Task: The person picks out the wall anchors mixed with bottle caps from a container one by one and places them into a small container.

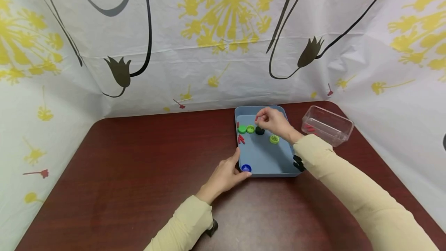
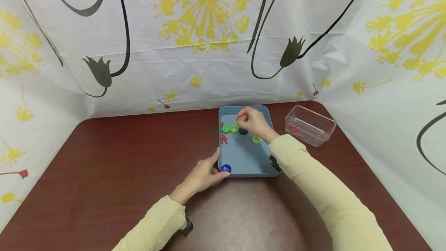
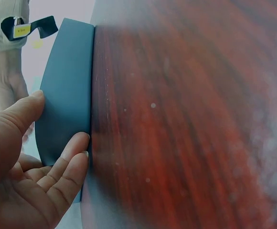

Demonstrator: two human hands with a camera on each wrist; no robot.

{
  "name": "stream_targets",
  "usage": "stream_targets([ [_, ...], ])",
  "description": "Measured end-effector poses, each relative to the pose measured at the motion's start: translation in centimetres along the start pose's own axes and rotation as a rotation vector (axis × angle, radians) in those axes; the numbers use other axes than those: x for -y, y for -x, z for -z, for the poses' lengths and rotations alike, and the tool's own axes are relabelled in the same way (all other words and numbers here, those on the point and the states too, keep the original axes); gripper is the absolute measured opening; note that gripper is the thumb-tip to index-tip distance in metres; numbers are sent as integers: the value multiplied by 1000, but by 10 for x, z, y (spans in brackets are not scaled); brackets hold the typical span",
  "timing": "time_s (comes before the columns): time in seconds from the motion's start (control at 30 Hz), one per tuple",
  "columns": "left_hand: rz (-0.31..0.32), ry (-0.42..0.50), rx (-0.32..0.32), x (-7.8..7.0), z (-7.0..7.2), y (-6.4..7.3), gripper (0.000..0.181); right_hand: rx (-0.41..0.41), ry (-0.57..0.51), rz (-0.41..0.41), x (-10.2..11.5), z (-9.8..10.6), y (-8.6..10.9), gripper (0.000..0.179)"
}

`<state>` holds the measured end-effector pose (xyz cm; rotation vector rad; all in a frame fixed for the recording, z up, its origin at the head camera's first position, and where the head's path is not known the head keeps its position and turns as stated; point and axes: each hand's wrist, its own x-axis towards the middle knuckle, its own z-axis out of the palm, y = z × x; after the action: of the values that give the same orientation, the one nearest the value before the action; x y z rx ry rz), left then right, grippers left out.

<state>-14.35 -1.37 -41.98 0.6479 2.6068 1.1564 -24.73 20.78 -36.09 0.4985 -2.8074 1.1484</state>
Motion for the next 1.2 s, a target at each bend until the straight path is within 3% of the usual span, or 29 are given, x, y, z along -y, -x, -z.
stream_targets([
  [0.23, 4, 9, -3, -1, 0, 1, 87, -265, -17, -70, -17, 32, 11, 22],
  [0.47, 4, 7, -2, -1, 0, 0, 86, -487, -168, -179, -42, 55, 30, 28],
  [0.67, 8, 5, -2, -2, 0, 0, 86, -610, -40, -297, -70, 67, 45, 31],
  [0.9, -1, 6, -1, -2, 1, 1, 86, -646, 35, -433, -90, 70, 55, 28],
  [1.2, 2, 2, -2, -2, 1, 1, 86, -586, 105, -452, -100, 74, 62, 30],
])
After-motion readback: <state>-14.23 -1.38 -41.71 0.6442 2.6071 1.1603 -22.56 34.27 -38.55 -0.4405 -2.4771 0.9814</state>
